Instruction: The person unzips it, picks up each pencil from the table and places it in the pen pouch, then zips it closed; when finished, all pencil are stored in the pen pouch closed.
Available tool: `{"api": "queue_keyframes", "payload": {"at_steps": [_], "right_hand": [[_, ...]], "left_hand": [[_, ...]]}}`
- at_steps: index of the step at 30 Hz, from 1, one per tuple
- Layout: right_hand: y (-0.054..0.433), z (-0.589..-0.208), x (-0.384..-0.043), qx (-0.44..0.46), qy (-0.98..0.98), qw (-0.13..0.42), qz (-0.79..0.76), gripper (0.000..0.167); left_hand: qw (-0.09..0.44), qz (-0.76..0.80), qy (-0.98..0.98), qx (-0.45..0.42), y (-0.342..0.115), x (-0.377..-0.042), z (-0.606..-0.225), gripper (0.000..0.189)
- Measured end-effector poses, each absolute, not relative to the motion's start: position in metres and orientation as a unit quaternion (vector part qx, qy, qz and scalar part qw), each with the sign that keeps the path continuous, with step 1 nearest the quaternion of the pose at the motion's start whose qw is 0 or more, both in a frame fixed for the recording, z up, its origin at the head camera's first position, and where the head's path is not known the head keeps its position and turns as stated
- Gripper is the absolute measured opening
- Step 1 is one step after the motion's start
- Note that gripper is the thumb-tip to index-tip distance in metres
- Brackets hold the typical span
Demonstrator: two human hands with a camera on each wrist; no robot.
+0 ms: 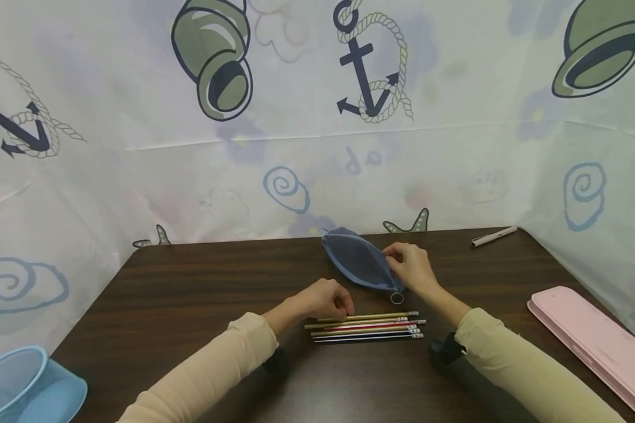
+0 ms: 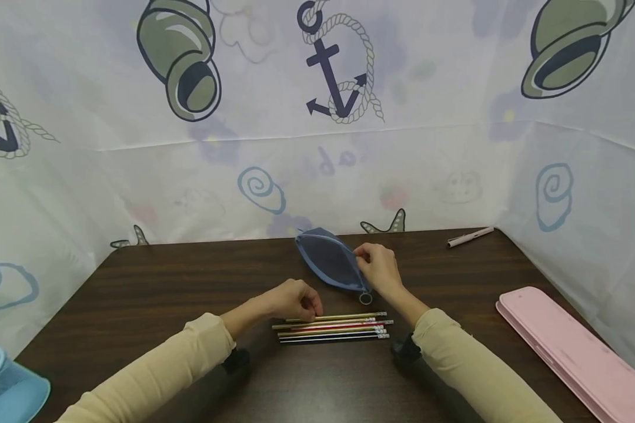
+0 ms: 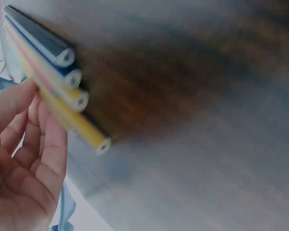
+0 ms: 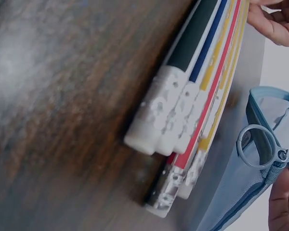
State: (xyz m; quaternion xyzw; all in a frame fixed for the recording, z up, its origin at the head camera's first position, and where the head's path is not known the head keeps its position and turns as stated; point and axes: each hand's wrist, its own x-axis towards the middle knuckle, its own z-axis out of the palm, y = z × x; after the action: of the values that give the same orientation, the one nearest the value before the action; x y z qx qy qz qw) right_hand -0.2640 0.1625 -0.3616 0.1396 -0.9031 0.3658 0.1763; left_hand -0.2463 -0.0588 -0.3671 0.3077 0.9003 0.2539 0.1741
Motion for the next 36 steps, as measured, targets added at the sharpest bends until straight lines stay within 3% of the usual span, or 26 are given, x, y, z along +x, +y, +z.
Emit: {"api": "queue_keyframes", "payload": {"at_steps": [7,12,17,21,30,36], "right_hand": [[0.164,-0.362,-0.263,0.127,-0.899,0.156,0.388,0.010],[0.164,-0.361,-0.263,0.130,-0.898,0.150,0.394,0.010],[0.162,-0.361,-0.262,0.134,-0.895,0.152,0.398,0.010],[0.158,-0.361,-0.261,0.140,-0.893,0.142,0.402,0.011],[0.151,-0.360,-0.256,0.151,-0.892,0.125,0.407,0.012],[0.148,-0.361,-0.253,0.161,-0.890,0.110,0.412,0.013]], "left_hand": [[0.163,0.144,0.914,0.343,-0.068,-0.248,-0.354,0.015],[0.187,0.152,0.913,0.329,-0.091,-0.255,-0.333,0.013],[0.268,0.275,0.892,0.239,-0.110,-0.264,-0.326,0.010],[0.304,0.394,0.852,0.162,-0.116,-0.267,-0.337,0.023],[0.314,0.618,0.720,0.041,-0.081,-0.271,-0.357,0.039],[0.279,0.690,0.667,-0.028,-0.050,-0.273,-0.364,0.042]]}}
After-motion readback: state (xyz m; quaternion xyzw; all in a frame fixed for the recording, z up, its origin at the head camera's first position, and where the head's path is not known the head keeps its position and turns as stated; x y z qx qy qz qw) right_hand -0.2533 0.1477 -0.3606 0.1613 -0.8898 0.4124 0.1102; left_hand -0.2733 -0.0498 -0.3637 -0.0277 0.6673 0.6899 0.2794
